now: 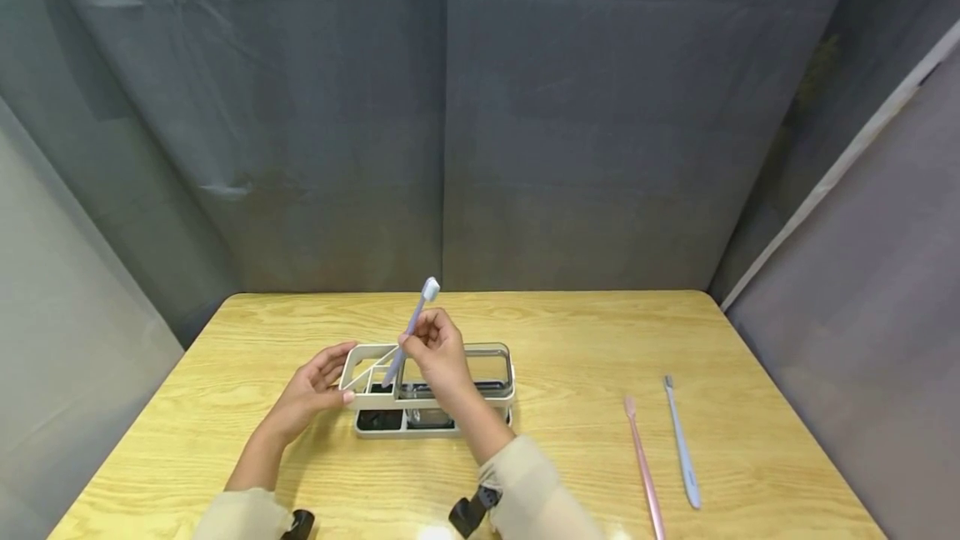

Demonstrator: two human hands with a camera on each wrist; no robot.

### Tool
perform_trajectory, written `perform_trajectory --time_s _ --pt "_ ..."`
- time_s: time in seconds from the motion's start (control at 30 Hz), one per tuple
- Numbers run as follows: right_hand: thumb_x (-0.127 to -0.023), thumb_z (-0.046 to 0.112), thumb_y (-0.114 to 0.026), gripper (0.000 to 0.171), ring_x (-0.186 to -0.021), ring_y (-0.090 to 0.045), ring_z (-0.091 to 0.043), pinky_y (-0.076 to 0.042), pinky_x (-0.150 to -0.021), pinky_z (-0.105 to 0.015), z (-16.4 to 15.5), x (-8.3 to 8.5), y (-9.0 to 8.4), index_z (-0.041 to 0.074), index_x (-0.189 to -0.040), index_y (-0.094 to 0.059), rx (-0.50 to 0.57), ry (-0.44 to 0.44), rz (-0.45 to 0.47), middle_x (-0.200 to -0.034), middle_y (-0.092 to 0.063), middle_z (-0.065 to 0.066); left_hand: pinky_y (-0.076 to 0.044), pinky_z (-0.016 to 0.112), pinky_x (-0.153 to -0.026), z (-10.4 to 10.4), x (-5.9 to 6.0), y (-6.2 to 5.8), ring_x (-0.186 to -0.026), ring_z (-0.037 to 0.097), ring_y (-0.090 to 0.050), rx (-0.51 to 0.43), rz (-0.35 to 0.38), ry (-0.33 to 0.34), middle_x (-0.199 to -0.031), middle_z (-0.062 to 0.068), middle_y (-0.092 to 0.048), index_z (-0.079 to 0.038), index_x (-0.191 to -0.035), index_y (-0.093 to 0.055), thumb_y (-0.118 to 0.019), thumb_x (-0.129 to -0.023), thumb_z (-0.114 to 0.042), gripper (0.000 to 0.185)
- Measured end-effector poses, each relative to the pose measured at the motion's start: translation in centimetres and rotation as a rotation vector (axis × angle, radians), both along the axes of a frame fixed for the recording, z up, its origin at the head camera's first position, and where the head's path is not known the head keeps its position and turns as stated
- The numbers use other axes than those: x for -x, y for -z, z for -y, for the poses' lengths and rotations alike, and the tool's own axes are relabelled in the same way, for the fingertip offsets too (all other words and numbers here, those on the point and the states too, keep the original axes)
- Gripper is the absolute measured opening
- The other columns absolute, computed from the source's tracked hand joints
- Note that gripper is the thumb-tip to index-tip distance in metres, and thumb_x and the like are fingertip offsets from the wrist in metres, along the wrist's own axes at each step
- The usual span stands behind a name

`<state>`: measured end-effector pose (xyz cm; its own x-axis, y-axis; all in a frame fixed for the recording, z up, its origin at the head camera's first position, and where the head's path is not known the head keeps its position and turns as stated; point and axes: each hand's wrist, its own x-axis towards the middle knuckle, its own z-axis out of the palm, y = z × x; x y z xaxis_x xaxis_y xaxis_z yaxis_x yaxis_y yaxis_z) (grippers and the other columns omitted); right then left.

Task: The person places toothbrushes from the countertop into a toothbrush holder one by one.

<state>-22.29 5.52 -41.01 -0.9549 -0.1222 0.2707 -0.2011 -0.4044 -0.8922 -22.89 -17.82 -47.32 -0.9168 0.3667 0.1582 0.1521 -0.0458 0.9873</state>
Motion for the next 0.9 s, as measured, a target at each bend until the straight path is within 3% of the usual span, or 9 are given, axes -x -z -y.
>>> perform_trajectory --time_s 0.23,0.6,0.9 --pt "-0.081 -0.008 -0.061 0.017 -0.081 -0.05 -0.016 -0.048 -0.071 -0.022 -0.04 -0.04 0.04 -0.004 -0.094 -0.049 -0.16 0.015 0.019 -0.089 -0.052 -0.01 -0.041 0.031 -0.092 -0.15 -0.16 -0.07 -0.129 0.031 -0.035 -0.005 0.01 0.008 -0.139 0.018 -0.04 -0.004 -0.139 -0.037 -0.074 -0.075 -0.002 0.074" --pt "-0.083 0.0 -0.064 0.01 -0.077 -0.053 -0.017 -0.047 -0.067 -0.024 -0.53 0.34 0.05 -0.003 -0.091 -0.059 -0.378 0.024 -0.028 -0.087 -0.058 -0.01 -0.039 0.035 -0.095 -0.23 0.06 0.17 -0.128 0.032 -0.035 0.001 0.014 0.008 -0.138 0.018 -0.041 -0.005 -0.139 -0.038 -0.074 -0.075 0.0 0.074" --pt "-0.081 -0.004 -0.065 0.008 -0.072 -0.054 -0.013 -0.046 -0.064 -0.024 -0.69 0.61 -0.18 -0.004 -0.086 -0.059 -0.482 -0.052 0.012 -0.085 -0.06 -0.012 -0.041 0.029 -0.092 -0.32 0.15 0.2 -0.128 0.036 -0.034 -0.015 0.01 0.008 -0.137 0.019 -0.041 -0.003 -0.138 -0.038 -0.073 -0.075 0.001 0.073"
